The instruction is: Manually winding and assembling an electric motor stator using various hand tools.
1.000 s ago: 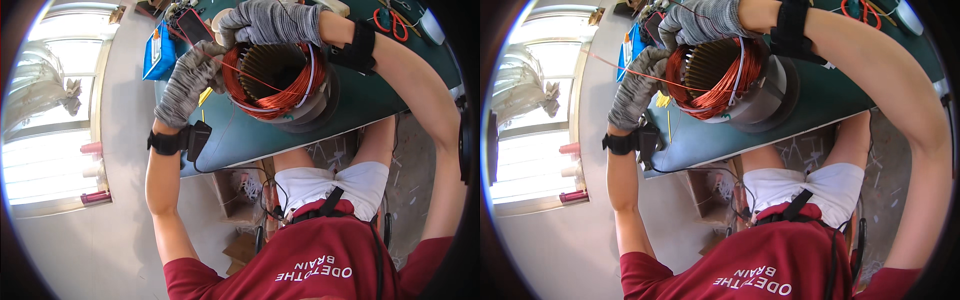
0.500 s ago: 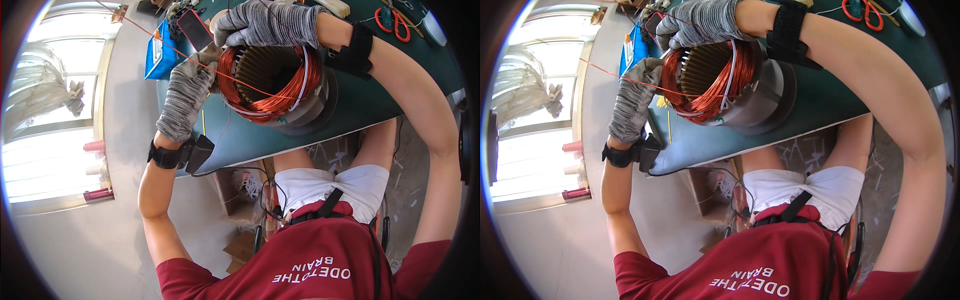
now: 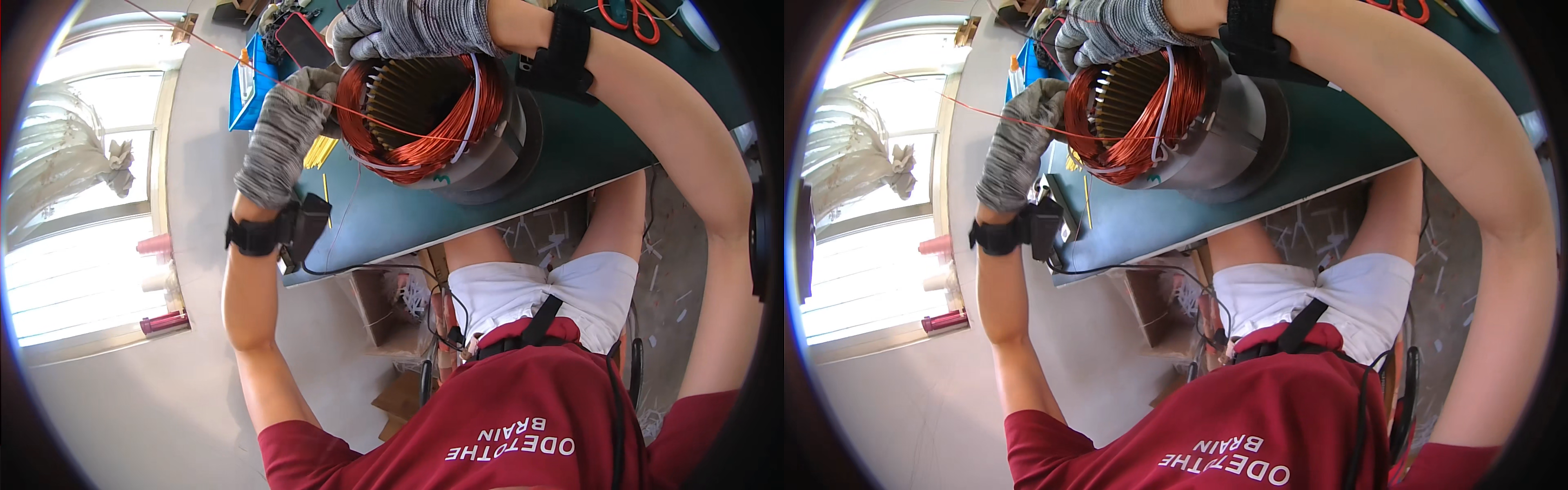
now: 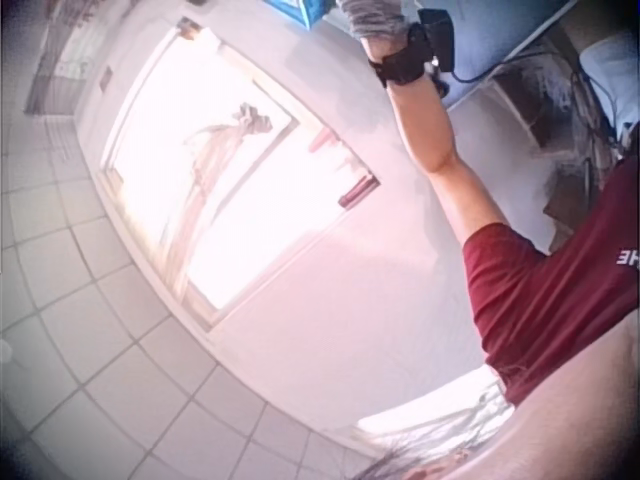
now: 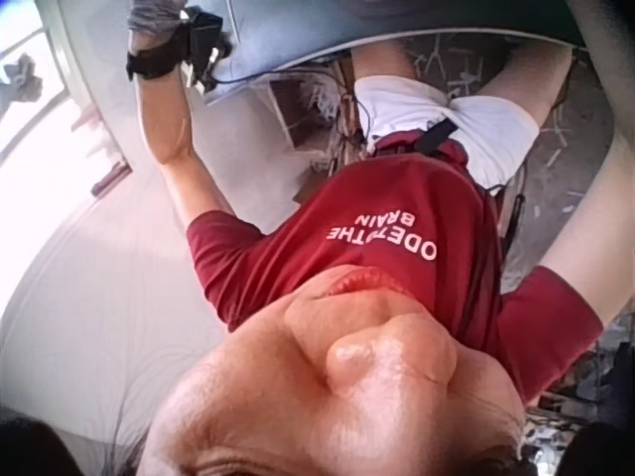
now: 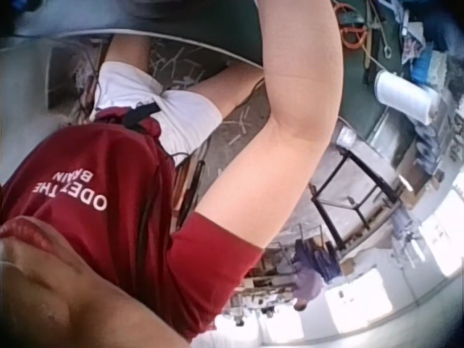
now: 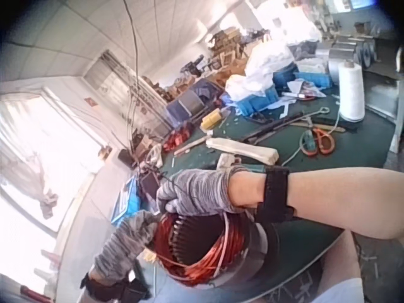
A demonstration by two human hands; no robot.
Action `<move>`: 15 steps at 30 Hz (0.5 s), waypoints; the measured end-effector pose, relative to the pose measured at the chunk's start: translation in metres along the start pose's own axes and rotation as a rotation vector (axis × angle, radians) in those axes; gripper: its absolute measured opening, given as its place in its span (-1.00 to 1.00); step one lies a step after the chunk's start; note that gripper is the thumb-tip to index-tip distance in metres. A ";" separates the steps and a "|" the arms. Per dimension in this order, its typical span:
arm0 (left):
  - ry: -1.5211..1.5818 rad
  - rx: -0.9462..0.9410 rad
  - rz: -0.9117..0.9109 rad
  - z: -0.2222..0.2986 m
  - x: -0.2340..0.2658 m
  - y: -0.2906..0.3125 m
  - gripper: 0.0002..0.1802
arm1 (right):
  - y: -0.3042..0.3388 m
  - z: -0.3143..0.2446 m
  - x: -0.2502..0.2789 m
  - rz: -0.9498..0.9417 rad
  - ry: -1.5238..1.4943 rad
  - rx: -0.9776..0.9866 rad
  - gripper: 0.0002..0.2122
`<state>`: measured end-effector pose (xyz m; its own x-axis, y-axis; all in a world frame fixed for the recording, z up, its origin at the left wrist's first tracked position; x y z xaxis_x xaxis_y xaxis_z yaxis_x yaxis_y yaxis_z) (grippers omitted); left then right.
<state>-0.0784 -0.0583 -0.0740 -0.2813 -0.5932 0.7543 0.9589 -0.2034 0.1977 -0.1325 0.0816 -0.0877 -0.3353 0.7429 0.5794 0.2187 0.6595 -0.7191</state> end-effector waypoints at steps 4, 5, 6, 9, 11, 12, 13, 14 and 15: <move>-0.063 -0.039 0.036 -0.008 0.006 0.007 -0.83 | -0.008 0.004 -0.013 -0.070 -0.053 -0.071 -0.88; -0.064 -0.039 0.039 -0.010 0.000 0.011 -0.83 | -0.007 0.003 -0.014 -0.071 -0.052 -0.068 -0.88; 0.021 -0.046 0.087 -0.006 -0.006 0.011 -0.84 | -0.002 -0.001 -0.009 -0.062 -0.138 -0.069 -0.88; 0.048 -0.066 0.167 -0.008 -0.006 0.009 -0.86 | -0.003 -0.002 -0.008 -0.024 -0.307 -0.060 -0.86; -0.038 -0.116 0.241 -0.007 -0.003 0.010 -0.86 | -0.009 -0.001 -0.011 -0.076 -0.366 -0.046 -0.84; -0.035 -0.112 0.240 -0.009 -0.003 0.011 -0.86 | -0.008 0.005 -0.017 -0.135 -0.483 -0.231 -0.86; 0.036 -0.106 0.221 -0.013 -0.002 0.012 -0.86 | -0.008 0.008 -0.020 -0.138 -0.486 -0.233 -0.86; 0.107 -0.108 0.200 -0.014 -0.002 0.010 -0.85 | -0.011 0.003 -0.015 -0.093 -0.457 -0.124 -0.87; 0.178 -0.108 0.180 -0.013 -0.003 0.009 -0.85 | -0.013 -0.003 -0.010 -0.049 -0.428 -0.014 -0.88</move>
<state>-0.0696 -0.0687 -0.0824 -0.1182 -0.7526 0.6477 0.9873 -0.1590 -0.0047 -0.1293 0.0665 -0.0830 -0.6947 0.5984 0.3992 0.2046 0.6964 -0.6878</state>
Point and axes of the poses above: each hand's wrist, its own y-axis away from the middle knuckle, its own x-axis out of the back of the hand, z = x × y, the point moved 6 cm from there along -y, towards the middle knuckle, and after that the axes turned 5 degrees about x, right-handed, at the moved point
